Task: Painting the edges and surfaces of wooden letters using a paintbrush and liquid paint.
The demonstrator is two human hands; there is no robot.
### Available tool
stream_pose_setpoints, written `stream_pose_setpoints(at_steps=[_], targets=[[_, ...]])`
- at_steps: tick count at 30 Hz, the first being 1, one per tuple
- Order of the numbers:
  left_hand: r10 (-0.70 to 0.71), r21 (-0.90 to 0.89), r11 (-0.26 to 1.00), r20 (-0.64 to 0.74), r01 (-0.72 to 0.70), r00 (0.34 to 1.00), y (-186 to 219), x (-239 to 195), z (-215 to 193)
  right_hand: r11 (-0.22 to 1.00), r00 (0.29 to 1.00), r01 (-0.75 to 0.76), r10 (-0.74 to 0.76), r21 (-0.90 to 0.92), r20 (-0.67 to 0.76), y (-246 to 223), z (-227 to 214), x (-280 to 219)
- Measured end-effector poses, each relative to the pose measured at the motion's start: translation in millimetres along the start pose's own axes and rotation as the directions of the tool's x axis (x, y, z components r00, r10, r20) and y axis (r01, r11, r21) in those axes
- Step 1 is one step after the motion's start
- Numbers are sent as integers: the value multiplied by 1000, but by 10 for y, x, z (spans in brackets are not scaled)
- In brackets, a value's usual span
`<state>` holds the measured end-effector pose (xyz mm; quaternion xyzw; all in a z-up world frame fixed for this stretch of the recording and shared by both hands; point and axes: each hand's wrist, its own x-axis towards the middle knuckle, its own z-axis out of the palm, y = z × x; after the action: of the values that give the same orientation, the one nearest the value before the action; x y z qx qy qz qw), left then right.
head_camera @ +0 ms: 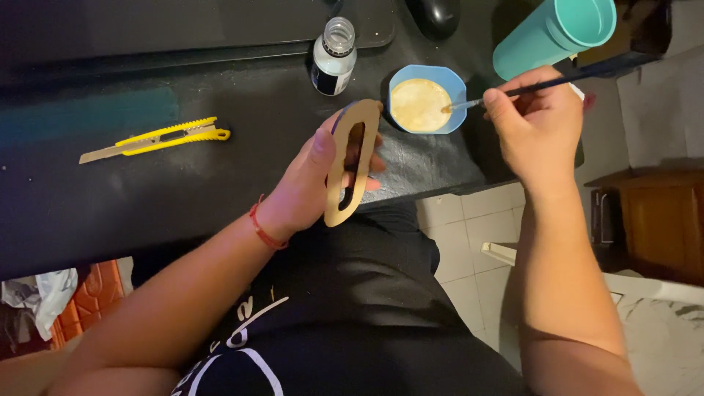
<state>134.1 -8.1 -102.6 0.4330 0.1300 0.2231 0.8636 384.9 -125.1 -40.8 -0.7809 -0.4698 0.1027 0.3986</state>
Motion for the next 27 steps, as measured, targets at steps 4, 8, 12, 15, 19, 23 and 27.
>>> stream_pose_setpoints(at_steps=[4,8,12,15,19,23,27], targets=[[-2,-9,1000,-2,2,1000,135,-31,69,996,997,-68,69,56,-20,-10,51,-22],[-37,-15,999,-57,36,998,75,-82,19,938,984,-134,163,319,-66,97,119,-13],[-25,-276,961,-10,21,1000,164,-125,4,554,897,-323,437,767,63,55,116,-76],[-27,-369,929,26,35,999,197,-123,-13,465,914,-307,387,830,121,-106,78,-199],[20,-534,844,126,50,992,77,-121,-147,477,970,-172,236,862,63,-361,100,-435],[176,-674,738,249,40,952,45,-182,-224,656,997,78,-37,750,-71,-673,262,-704],[171,-605,795,294,44,940,192,-279,-97,703,871,485,-443,521,-214,-900,363,-749]])
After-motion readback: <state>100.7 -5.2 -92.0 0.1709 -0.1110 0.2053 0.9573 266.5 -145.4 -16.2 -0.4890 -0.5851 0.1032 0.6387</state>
